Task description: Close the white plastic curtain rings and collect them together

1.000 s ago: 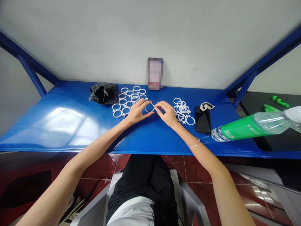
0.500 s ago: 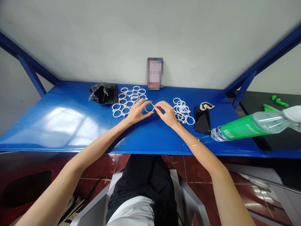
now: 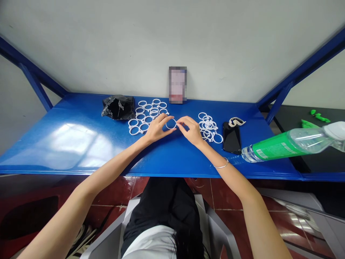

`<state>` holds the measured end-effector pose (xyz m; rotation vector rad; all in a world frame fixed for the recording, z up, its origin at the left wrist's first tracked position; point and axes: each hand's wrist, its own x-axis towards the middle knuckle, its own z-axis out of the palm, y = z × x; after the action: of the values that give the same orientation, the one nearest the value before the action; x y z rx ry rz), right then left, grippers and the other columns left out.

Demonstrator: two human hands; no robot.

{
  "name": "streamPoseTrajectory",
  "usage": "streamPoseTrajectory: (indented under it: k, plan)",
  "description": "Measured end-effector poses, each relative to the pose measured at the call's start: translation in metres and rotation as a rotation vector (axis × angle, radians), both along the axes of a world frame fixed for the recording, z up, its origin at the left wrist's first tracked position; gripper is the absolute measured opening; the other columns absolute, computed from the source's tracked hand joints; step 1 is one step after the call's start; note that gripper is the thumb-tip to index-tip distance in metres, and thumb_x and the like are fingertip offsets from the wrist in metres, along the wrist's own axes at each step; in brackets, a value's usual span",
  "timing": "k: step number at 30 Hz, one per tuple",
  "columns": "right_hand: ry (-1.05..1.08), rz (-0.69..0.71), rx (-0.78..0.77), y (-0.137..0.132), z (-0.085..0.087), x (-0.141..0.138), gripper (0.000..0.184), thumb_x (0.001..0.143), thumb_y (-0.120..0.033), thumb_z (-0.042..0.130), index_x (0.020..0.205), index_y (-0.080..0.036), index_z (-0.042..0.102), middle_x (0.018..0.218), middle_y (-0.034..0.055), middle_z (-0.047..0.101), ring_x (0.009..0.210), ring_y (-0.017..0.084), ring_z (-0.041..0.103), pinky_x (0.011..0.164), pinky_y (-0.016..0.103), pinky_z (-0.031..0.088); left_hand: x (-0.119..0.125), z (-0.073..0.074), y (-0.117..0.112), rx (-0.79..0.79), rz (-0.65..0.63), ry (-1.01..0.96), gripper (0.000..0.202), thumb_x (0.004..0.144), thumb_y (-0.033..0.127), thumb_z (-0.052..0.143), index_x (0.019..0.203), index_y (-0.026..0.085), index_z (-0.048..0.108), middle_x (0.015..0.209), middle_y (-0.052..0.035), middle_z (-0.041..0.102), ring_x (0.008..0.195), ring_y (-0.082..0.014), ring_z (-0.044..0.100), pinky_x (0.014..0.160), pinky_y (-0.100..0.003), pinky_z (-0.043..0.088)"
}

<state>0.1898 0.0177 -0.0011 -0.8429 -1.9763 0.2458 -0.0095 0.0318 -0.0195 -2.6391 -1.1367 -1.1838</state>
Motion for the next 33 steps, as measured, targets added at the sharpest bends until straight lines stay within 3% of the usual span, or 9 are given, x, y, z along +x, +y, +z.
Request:
streamPoseTrajectory:
  k: [11,16,24,27,33]
  plan:
    - [0.032,-0.004,-0.06,-0.003,0.002,-0.001,0.011,0.095,-0.028,0.057,0.095,-0.023,0.066,0.09,0.0042,0.07,0.075,0.017,0.066,0.072,0.033,0.057,0.001,0.002,-0.001,-0.06,-0.02,-0.037,0.042,0.093,0.048,0.057,0.119,0.016,0.058,0.1,-0.0103,0.062,0.089,-0.0197,0.064,0.071,-0.027,0.052]
    - [0.086,0.009,-0.141,-0.001,-0.001,-0.001,0.016,0.095,-0.034,0.058,0.098,-0.024,0.069,0.091,0.0037,0.072,0.077,0.018,0.067,0.073,0.033,0.059,0.003,0.005,-0.004,-0.237,-0.093,-0.155,0.044,0.097,0.052,0.046,0.115,0.015,0.062,0.096,-0.0087,0.062,0.081,-0.0163,0.062,0.069,-0.026,0.05]
    - [0.149,0.033,-0.246,0.001,-0.007,-0.002,0.022,0.092,-0.041,0.061,0.101,-0.024,0.072,0.096,0.0043,0.073,0.079,0.018,0.069,0.076,0.034,0.06,0.008,0.01,-0.007,-0.511,-0.138,-0.328,0.065,0.097,0.065,0.029,0.087,0.013,0.067,0.073,-0.0038,0.063,0.064,-0.0124,0.053,0.062,-0.025,0.04]
    - [0.15,0.038,-0.263,0.001,-0.007,-0.001,0.024,0.092,-0.043,0.061,0.1,-0.024,0.073,0.095,0.0044,0.074,0.079,0.018,0.07,0.076,0.034,0.061,0.009,0.01,-0.009,-0.609,-0.157,-0.4,0.065,0.096,0.065,0.03,0.084,0.013,0.066,0.062,0.0,0.055,0.057,-0.0108,0.047,0.057,-0.024,0.036]
    - [0.129,0.035,-0.252,-0.001,-0.004,-0.002,0.022,0.092,-0.043,0.061,0.095,-0.024,0.072,0.092,0.0039,0.074,0.076,0.018,0.069,0.074,0.034,0.06,0.01,0.006,-0.008,-0.752,-0.195,-0.505,0.061,0.095,0.065,0.034,0.075,0.015,0.062,0.061,-0.0005,0.052,0.058,-0.0119,0.05,0.054,-0.023,0.037]
